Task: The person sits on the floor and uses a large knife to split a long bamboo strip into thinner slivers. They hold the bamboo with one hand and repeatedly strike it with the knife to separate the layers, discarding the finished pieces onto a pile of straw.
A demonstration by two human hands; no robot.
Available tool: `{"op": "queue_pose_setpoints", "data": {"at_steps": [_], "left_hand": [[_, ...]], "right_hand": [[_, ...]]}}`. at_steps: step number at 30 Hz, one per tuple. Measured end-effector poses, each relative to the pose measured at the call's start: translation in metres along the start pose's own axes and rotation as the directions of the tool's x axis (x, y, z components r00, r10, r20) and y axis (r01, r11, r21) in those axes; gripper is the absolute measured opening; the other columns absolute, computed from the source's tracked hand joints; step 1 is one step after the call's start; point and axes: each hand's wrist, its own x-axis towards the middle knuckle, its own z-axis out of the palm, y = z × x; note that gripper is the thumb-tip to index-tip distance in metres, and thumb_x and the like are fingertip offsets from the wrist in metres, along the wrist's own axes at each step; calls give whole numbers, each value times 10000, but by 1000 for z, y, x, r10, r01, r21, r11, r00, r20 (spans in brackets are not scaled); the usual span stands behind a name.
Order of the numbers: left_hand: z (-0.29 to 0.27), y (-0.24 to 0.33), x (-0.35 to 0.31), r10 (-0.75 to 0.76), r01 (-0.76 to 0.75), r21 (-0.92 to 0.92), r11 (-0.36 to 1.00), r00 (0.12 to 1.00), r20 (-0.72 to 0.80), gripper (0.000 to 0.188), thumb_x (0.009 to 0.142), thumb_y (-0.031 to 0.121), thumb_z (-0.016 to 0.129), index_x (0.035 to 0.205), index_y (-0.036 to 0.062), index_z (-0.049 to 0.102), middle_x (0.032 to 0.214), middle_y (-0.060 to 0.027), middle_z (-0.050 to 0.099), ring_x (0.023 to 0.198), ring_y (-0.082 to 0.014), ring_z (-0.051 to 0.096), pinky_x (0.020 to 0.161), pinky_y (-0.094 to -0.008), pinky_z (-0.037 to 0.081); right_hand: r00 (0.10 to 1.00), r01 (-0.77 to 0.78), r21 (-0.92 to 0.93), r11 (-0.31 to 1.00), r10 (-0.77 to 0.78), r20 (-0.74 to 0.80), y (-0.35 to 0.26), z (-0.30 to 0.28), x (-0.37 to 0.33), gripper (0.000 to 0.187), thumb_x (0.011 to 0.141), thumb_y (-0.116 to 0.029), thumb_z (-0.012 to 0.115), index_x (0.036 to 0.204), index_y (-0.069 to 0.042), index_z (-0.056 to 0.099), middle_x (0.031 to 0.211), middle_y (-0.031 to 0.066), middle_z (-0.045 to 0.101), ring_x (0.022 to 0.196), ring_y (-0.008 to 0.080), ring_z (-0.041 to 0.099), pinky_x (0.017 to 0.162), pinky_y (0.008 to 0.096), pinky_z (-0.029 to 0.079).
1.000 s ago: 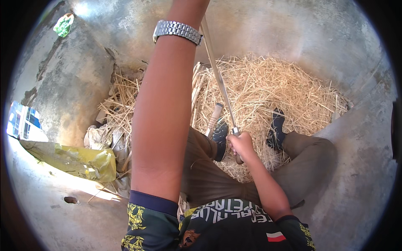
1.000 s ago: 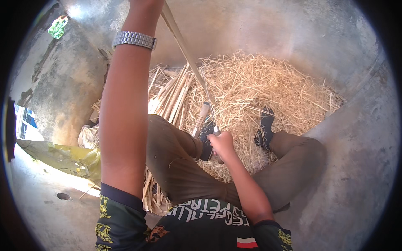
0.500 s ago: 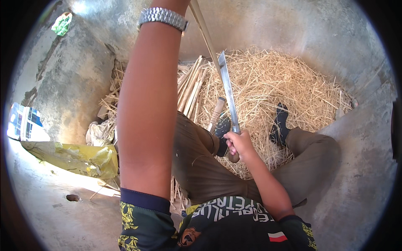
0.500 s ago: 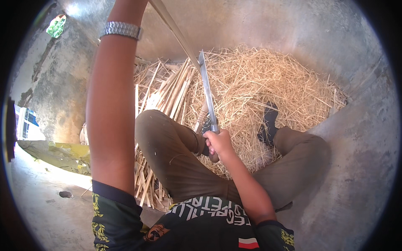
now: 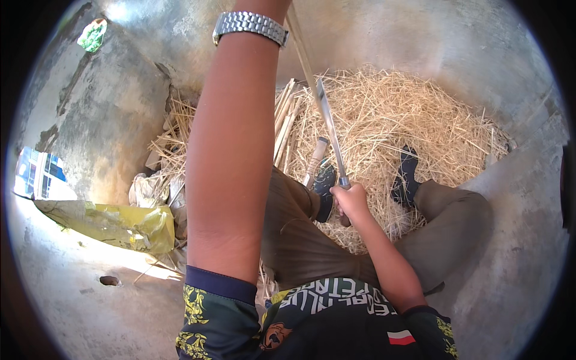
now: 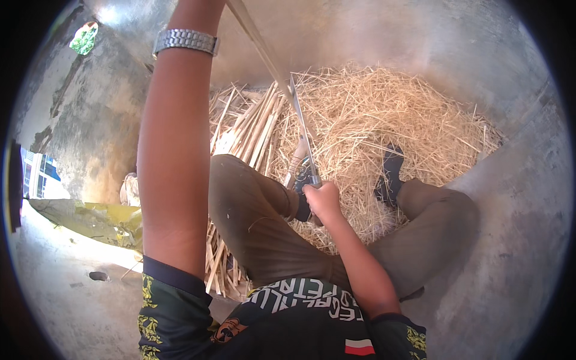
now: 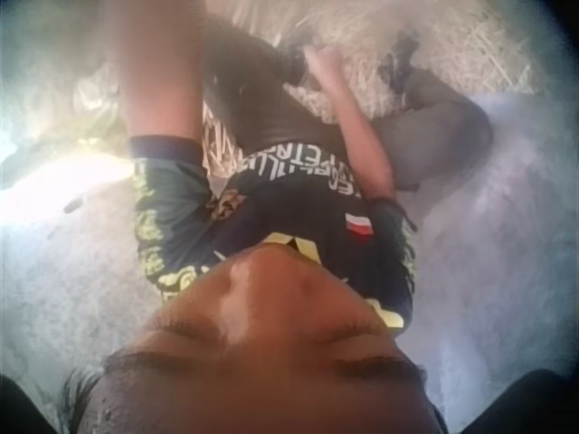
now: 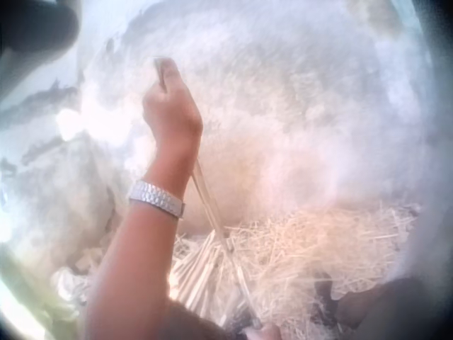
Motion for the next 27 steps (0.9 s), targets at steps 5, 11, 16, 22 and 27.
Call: {"op": "queue_pose_setpoints", "data": {"at_steps": [5,11,16,22,27], "left_hand": [[-8,7,-4,-8,8,-3,1000,997,72,699,1059,488,408,586,-12,527,511,-104,497,499,-207,475,541,-423,390],[-5,4,-6,-14,20,-90,996,998,69,686,1060,482,404,595,-6,529,511,-98,498,498,-199,473,537,-422,388],[3,5,-7,45,-45,-34,998,999,26,688,1059,481,407,609,-23,539,515,-100,503,508,-210,478,547,-422,394],[-2,2,-6,33,-28,-95,995,998,49,691,1061,485,403,593,-8,528,511,-85,496,499,-202,462,533,-418,383],[-14,11,-12,-34,52,-115,992,988,151,682,1070,484,379,554,49,471,500,-49,469,472,-163,421,496,-393,351]], "right_hand": [[999,-5,-71,997,2,-42,-17,-11,-9,238,796,-160,690,653,7,598,556,51,568,499,149,515,526,359,423],[940,335,141,932,-318,-126,-46,-13,-17,306,892,-98,662,634,-24,516,530,-14,423,518,76,371,485,303,309],[967,-229,-23,973,230,108,-6,-3,16,258,833,-145,662,637,-6,568,547,58,563,487,147,523,508,335,410],[996,34,-89,995,-41,-74,-27,-16,-7,292,830,-177,699,630,-11,566,557,47,566,510,142,518,519,342,415],[975,223,268,937,-214,-62,-33,-10,-3,362,865,-181,695,610,-46,477,548,-21,466,506,83,374,489,315,321]]}}
